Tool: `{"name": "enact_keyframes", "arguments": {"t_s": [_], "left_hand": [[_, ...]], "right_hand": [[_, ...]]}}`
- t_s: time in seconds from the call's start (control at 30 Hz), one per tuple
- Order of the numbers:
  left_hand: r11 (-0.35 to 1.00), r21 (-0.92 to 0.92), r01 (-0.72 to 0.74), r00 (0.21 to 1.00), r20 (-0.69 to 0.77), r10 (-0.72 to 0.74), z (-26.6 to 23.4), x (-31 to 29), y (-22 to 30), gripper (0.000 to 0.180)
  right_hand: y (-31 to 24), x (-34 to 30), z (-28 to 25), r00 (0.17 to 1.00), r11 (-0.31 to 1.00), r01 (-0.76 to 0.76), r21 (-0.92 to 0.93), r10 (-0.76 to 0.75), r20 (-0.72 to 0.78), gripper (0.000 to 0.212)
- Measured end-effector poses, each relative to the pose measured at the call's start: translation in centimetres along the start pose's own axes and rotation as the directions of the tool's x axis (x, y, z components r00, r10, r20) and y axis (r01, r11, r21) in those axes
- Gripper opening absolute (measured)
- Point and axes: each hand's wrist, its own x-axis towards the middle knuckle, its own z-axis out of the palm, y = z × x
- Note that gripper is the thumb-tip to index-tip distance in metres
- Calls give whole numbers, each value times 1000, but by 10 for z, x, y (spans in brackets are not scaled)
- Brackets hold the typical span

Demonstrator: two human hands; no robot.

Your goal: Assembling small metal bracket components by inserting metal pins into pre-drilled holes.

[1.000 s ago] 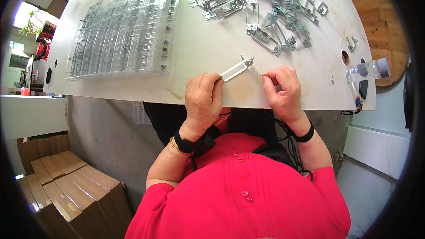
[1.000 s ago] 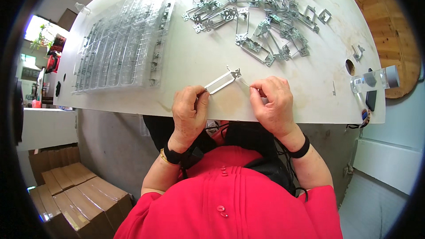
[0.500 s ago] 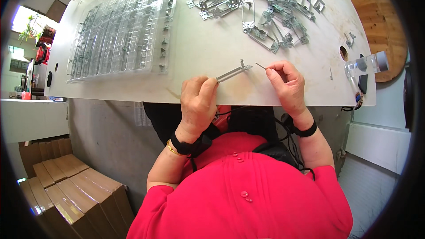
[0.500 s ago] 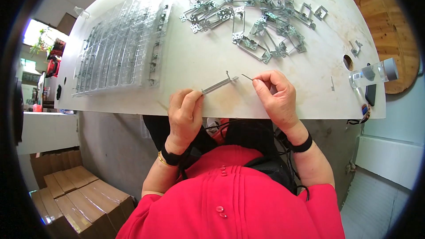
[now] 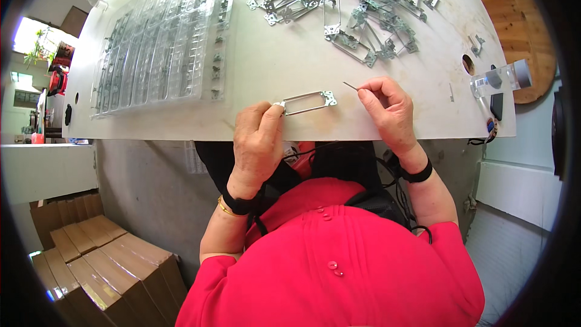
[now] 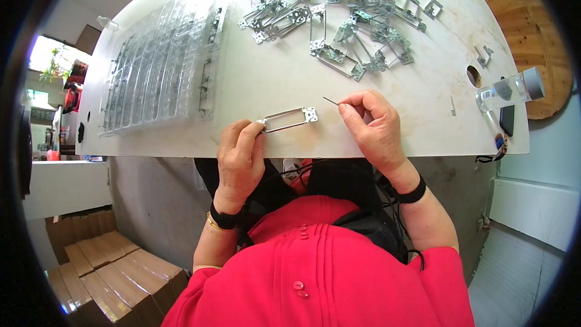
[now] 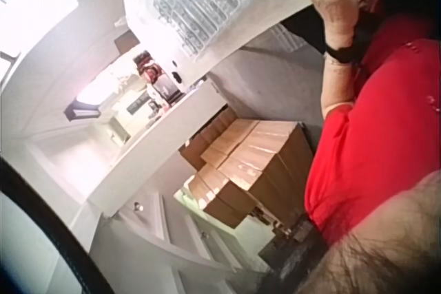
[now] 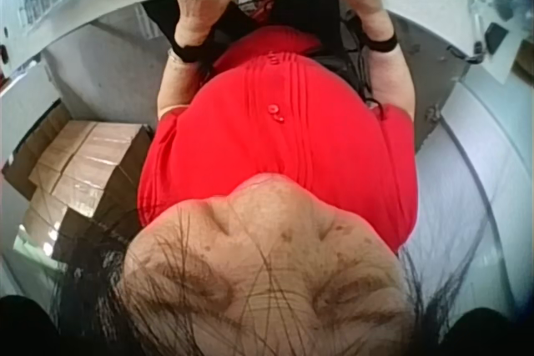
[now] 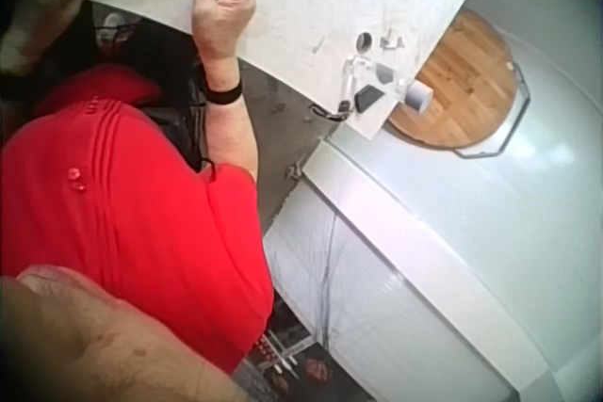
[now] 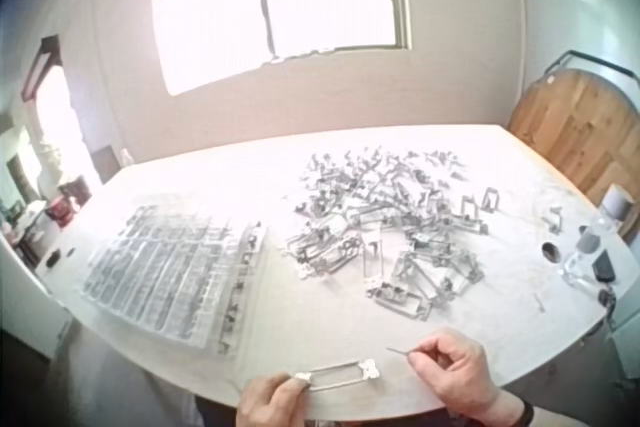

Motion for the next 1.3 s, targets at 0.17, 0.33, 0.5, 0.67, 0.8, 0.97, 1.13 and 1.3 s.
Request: {"name": "enact_keyframes", "arguments": {"t_s": [0.17,0.33,0.5,0.67,0.8,0.97,1.13,1.3], "left_hand": [[1000,30,5,1000,12,-6,-2,-1,-3,39],[998,60,30,999,-33,-28,2,-2,-1,43],[996,7,90,991,-95,-89,4,0,9,31],[997,-63,-44,998,-42,42,12,17,36,24],[998,-59,-18,1000,3,19,27,25,49,25],[999,-37,-8,998,65,11,27,21,47,19],[998,-40,-47,997,64,50,14,12,36,19],[999,-10,-36,999,31,36,1,6,25,22]], "right_hand": [[-2,0,2,1000,1000,-18,24,18,-10,3],[-3,1,0,1000,1000,12,27,-12,7,3],[-2,-1,1,1000,1000,-7,28,7,-14,2],[-1,1,0,1000,1000,4,5,-4,-1,2],[0,-1,1,1000,999,-7,38,7,3,1],[-4,-1,2,1000,999,-1,39,1,0,1],[-2,-1,0,1000,999,3,35,-3,5,2],[-1,-1,1,1000,1000,11,29,-11,2,3]]}}
